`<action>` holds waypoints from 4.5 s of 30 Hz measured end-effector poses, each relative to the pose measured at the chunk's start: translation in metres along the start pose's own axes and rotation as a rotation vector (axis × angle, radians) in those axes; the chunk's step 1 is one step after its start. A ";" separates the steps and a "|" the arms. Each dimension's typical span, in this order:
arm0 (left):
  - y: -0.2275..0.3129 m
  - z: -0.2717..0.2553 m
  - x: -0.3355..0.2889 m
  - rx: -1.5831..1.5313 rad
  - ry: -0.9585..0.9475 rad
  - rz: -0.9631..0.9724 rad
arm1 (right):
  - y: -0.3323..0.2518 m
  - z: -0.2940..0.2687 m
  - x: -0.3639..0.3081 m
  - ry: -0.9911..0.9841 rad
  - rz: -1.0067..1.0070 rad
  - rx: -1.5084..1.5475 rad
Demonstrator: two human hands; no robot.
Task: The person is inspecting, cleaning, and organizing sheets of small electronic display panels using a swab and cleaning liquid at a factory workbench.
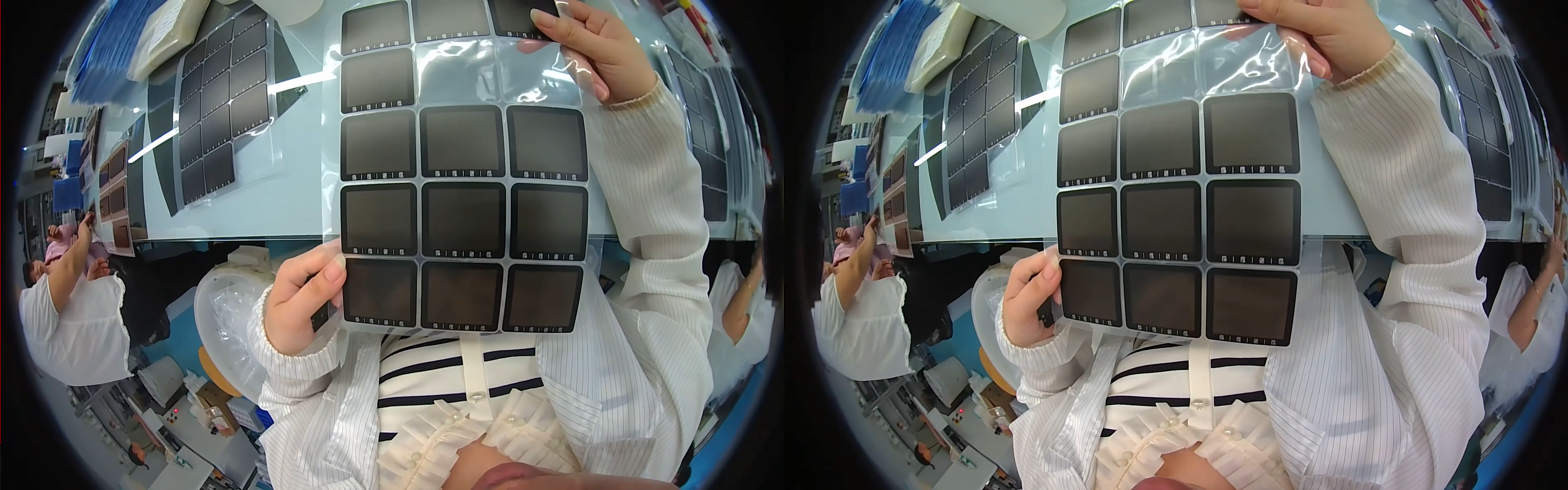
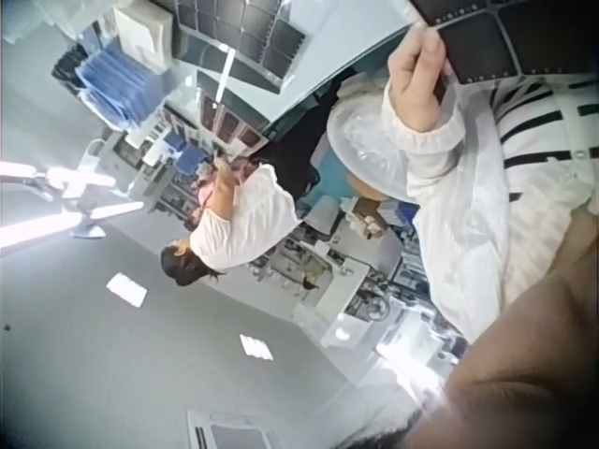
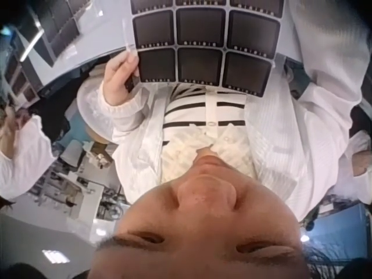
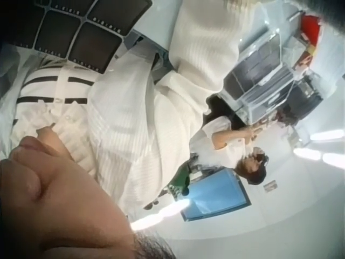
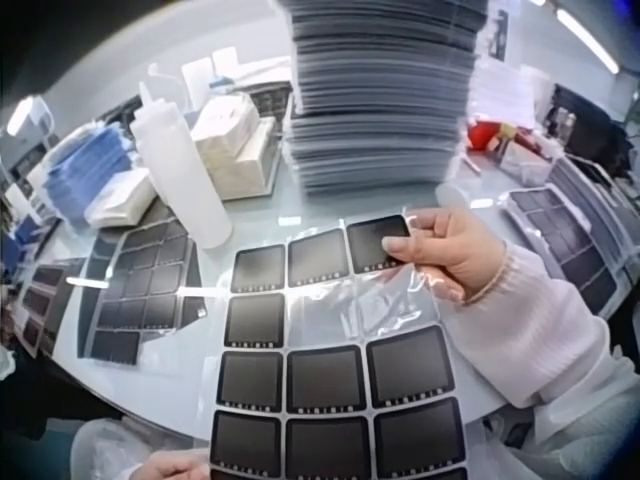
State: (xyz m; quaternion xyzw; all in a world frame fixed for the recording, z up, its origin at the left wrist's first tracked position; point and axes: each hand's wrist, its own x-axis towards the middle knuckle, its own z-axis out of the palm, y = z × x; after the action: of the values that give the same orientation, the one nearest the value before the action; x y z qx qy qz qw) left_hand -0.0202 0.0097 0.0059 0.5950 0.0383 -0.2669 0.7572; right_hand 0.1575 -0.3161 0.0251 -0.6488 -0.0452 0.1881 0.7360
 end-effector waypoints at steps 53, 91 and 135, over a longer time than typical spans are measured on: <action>-0.116 -0.270 0.070 -0.975 1.008 0.741 | 0.071 -0.069 0.045 0.203 -0.021 -0.262; 0.030 -0.066 0.059 1.745 0.539 0.971 | 0.045 -0.025 0.027 0.130 0.027 -0.159; -0.036 0.067 0.080 1.110 0.114 1.408 | -0.075 -0.140 -0.201 0.087 -0.690 -0.515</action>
State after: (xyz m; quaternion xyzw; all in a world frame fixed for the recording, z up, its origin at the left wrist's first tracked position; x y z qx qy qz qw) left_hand 0.0146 -0.0862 -0.0365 0.7734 -0.4323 0.3089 0.3458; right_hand 0.0314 -0.5218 0.1119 -0.7654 -0.2738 -0.1138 0.5711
